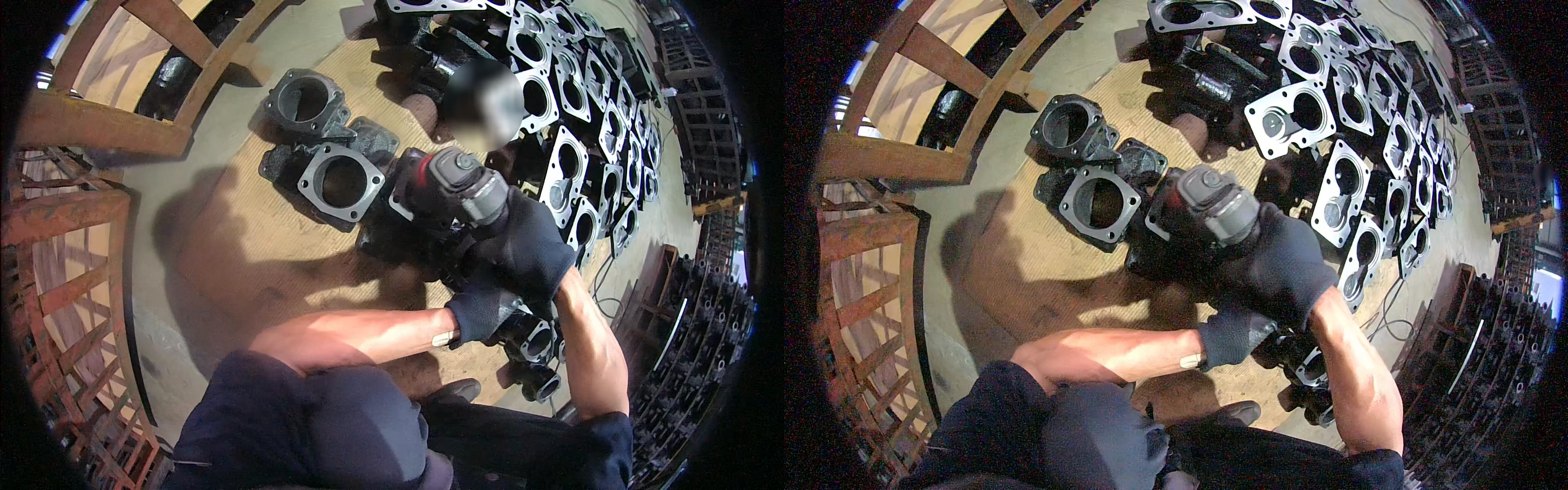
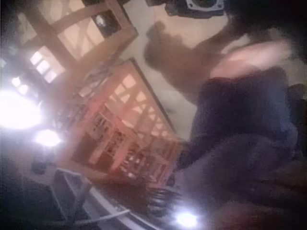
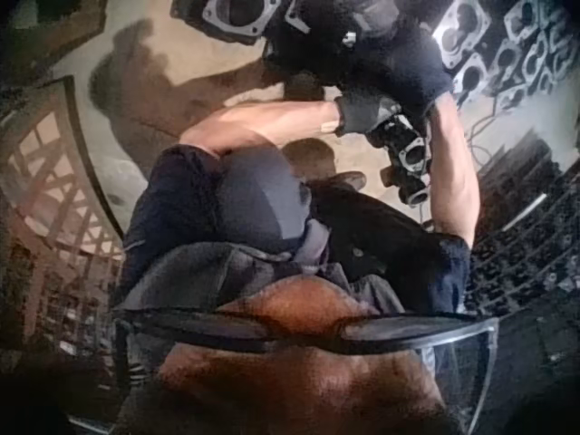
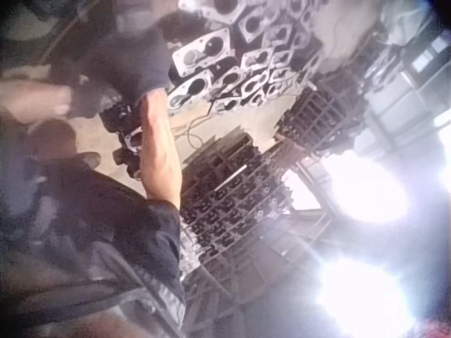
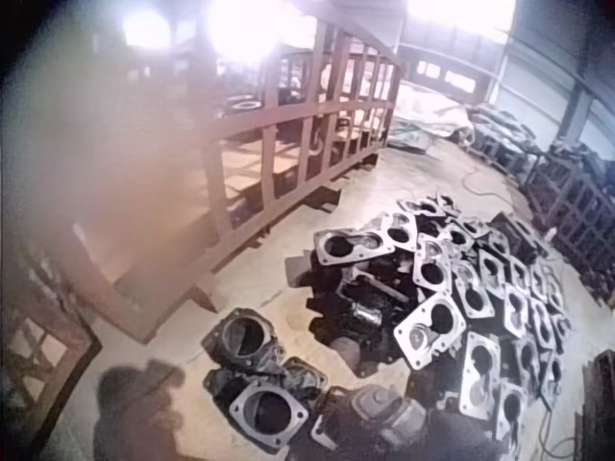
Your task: The person uses a handheld angle grinder to smooth the inner cylindrical surfaces of multiple metal engine parts laid out on the floor. They handle each part individually, repositioning them as needed, and move finished pieces aside.
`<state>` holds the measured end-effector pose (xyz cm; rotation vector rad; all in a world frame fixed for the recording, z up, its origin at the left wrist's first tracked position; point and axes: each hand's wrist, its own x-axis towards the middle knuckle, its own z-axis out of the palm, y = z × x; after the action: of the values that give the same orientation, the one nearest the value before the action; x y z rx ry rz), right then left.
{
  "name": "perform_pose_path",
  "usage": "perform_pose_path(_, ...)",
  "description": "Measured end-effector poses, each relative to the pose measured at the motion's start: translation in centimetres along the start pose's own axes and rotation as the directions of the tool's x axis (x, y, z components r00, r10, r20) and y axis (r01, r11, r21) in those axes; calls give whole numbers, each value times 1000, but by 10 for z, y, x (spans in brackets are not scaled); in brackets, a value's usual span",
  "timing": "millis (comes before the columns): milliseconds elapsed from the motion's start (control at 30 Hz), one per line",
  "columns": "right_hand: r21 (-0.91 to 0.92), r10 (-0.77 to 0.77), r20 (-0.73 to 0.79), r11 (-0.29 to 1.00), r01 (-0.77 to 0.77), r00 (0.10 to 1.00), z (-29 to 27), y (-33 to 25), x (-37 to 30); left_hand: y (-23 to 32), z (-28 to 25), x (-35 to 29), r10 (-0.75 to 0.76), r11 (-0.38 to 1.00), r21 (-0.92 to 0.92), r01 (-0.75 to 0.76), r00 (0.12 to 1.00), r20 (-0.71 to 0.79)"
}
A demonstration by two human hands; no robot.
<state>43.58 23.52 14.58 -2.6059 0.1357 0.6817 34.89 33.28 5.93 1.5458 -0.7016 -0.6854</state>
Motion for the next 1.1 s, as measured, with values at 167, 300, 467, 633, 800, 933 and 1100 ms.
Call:
perform_pose_path(167,-23,-26,-12,999,25,1000,-1,-3,10,-6,-4,5,-93,993,-66,100,991,100)
perform_pose_path(300,28,9,34,1000,-10,999,7,-22,5,-19,-5,-9,-9,992,-127,22,995,102)
perform_pose_path(467,3,-17,15,1000,17,1000,7,-16,-8,-2,-4,-15,-111,985,-124,119,991,72)
perform_pose_path(633,-10,-23,-7,1000,23,1000,9,-15,12,-4,-23,-10,-101,990,-75,118,976,194)
perform_pose_path(800,27,-32,49,999,31,998,23,-23,-16,-2,-2,-30,-307,649,-689,324,939,152)
perform_pose_path(933,-101,40,102,994,-30,994,29,-26,-47,0,32,-48,-391,378,-878,294,910,136)
perform_pose_path(1100,-83,25,30,996,-23,999,26,-23,-40,-11,33,-45,-354,440,-859,262,929,103)
